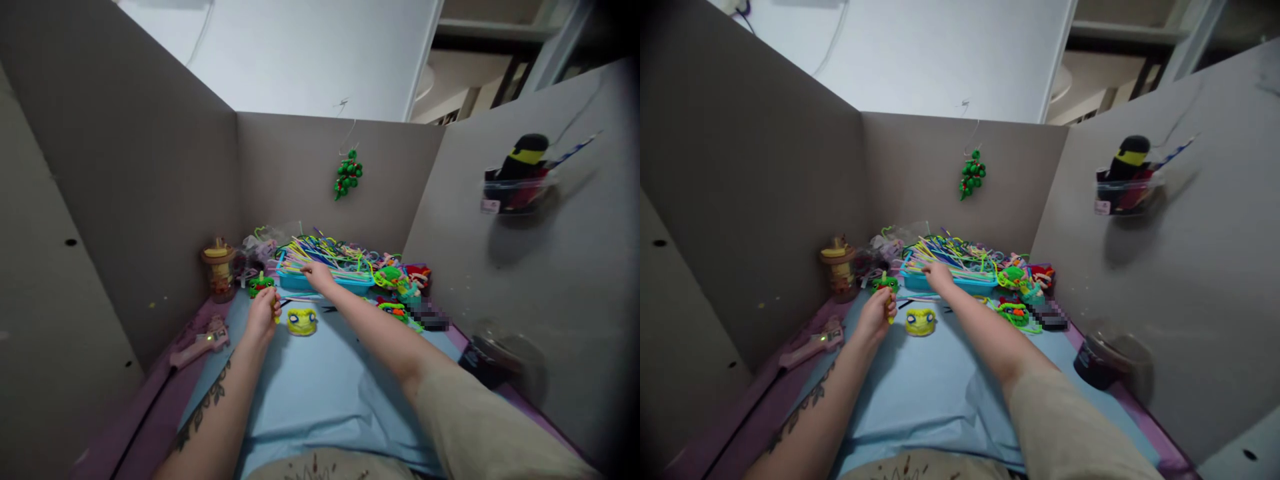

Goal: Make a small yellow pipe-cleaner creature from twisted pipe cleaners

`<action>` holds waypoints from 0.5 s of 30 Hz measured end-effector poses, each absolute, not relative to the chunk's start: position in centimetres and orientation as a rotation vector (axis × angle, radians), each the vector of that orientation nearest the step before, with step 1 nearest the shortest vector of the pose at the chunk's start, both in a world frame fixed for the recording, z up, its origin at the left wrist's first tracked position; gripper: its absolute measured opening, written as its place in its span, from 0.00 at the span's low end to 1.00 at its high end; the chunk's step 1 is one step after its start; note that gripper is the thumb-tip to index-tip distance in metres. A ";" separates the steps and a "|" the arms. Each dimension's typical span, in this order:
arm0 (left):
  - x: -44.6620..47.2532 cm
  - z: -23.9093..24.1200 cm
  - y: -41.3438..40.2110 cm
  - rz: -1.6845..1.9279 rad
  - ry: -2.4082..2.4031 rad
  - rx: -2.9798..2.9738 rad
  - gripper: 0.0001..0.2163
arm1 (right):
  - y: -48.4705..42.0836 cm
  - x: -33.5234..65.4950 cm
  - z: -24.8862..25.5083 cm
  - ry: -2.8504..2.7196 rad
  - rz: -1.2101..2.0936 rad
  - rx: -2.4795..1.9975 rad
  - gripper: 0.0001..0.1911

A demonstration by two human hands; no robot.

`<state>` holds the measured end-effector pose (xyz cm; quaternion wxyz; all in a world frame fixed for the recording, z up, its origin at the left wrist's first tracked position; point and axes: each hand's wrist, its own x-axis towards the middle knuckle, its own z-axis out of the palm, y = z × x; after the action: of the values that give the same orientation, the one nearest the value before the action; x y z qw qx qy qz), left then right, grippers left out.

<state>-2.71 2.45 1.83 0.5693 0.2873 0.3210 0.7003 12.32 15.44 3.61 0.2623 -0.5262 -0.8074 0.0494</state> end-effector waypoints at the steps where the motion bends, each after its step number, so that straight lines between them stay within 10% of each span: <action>1: -2.6 1.7 2.5 1.639 0.769 0.655 0.14 | 16.0 11.4 3.6 -2.198 0.119 -1.446 0.14; 15: -2.6 1.2 3.4 1.638 0.762 0.353 0.04 | 17.4 9.5 3.2 -2.370 -0.045 -1.575 0.16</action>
<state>-2.59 3.42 1.23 0.6057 0.1527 0.3293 0.7081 9.47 17.38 3.16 0.1474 -0.5474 -0.8237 -0.0156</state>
